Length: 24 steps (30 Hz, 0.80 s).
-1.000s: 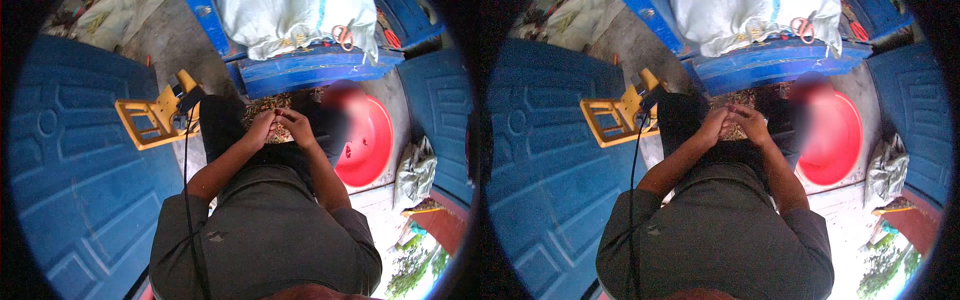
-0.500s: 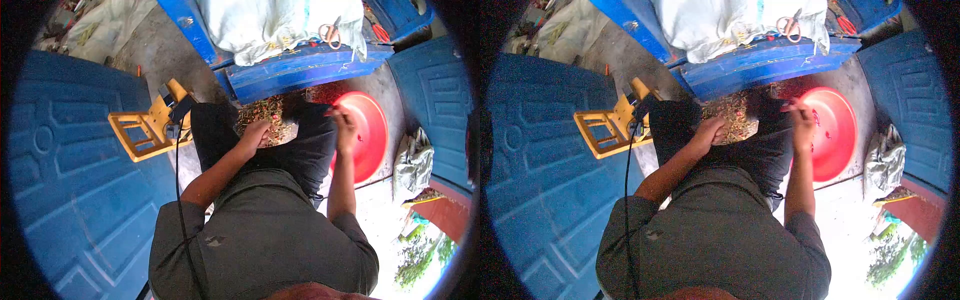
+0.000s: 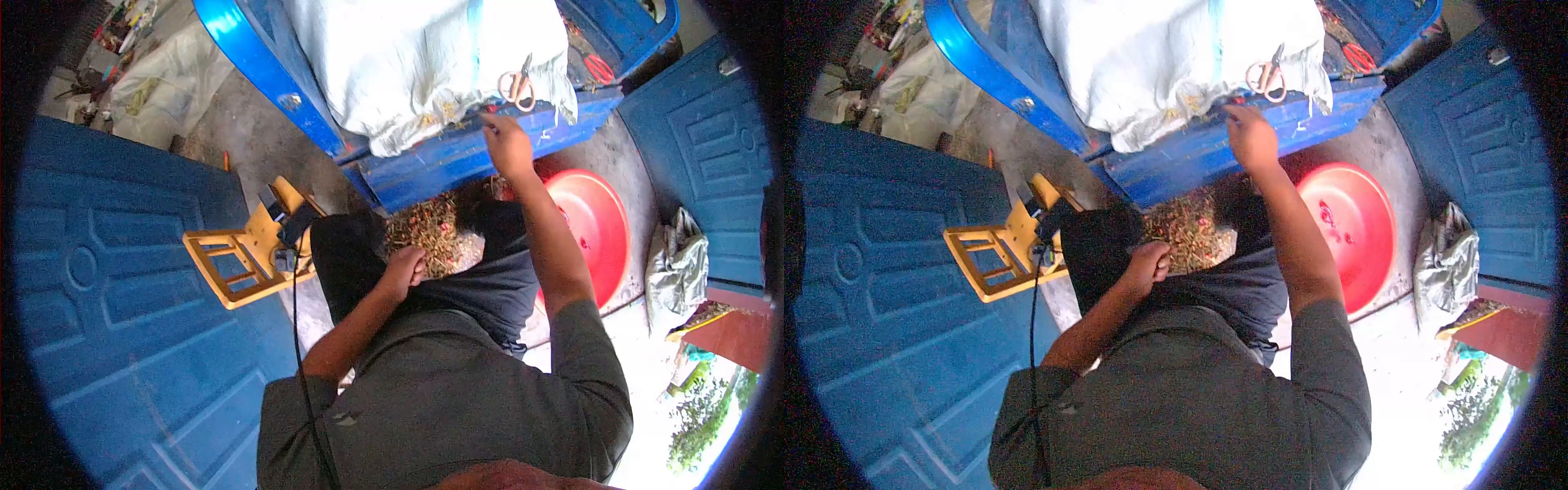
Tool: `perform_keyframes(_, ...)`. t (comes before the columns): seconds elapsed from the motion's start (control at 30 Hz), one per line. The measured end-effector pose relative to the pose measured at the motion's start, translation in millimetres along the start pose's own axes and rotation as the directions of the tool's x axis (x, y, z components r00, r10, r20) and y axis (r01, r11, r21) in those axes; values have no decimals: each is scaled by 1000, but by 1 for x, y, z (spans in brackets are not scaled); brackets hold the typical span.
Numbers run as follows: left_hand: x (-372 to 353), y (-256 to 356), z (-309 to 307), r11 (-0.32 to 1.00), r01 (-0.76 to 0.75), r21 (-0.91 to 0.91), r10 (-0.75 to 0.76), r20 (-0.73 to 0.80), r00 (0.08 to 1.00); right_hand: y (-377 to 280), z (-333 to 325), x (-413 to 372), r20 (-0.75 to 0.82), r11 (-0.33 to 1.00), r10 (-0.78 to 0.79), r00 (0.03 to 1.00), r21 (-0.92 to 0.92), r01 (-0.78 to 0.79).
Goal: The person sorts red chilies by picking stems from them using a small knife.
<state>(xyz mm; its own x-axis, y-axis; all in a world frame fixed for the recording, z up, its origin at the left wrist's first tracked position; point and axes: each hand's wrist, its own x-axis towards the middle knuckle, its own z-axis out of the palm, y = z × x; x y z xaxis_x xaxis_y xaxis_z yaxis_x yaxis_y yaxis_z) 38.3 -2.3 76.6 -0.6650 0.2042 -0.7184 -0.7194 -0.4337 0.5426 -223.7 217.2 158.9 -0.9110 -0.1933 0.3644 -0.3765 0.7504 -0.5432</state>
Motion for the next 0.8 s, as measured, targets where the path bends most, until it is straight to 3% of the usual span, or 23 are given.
perform_keyframes(0.03, -3, 4, -1, 999, -46, -20, 47, 37, 998, -4, 19, 24, 6, 1000, -11, 1000, -7, 11)
perform_keyframes(0.07, -6, 8, -2, 995, -93, -42, 96, 73, 993, -19, 28, 49, 64, 982, 109, 992, -162, -98)
perform_keyframes(0.17, -7, 8, -24, 994, -75, -77, 73, -25, 997, -33, 52, 105, 132, 955, 157, 979, -274, -117)
perform_keyframes(0.23, -13, 5, -41, 995, -62, -76, 57, -69, 996, -50, 59, 133, 267, 879, 352, 897, -423, -219)
perform_keyframes(0.27, -18, 4, -48, 994, -72, -83, 66, -72, 995, -56, 65, 140, 269, 883, 340, 901, -422, -208)
perform_keyframes(0.37, -18, -3, -64, 987, -15, -159, -13, -173, 985, -62, 92, 150, 187, 905, 192, 963, -413, -101)
perform_keyframes(0.43, -15, -6, -67, 995, -43, -85, 38, -61, 997, -62, 117, 152, 367, 815, 258, 894, -580, 3)
perform_keyframes(0.47, -11, -9, -67, 995, -38, -97, 32, -61, 998, -52, 145, 143, 265, 847, -73, 961, -492, 200)
perform_keyframes(0.5, -2, -10, -65, 995, -41, -93, 35, -70, 997, -39, 171, 136, 123, 809, -394, 911, -424, 407)
perform_keyframes(0.57, 8, -4, -62, 995, -41, -91, 34, -76, 997, -58, 183, 121, 212, 815, -407, 888, -354, 458)
perform_keyframes(0.8, 29, -3, -67, 991, -42, -127, 41, -17, 999, -29, 156, 122, 281, 815, -395, 874, -333, 475)
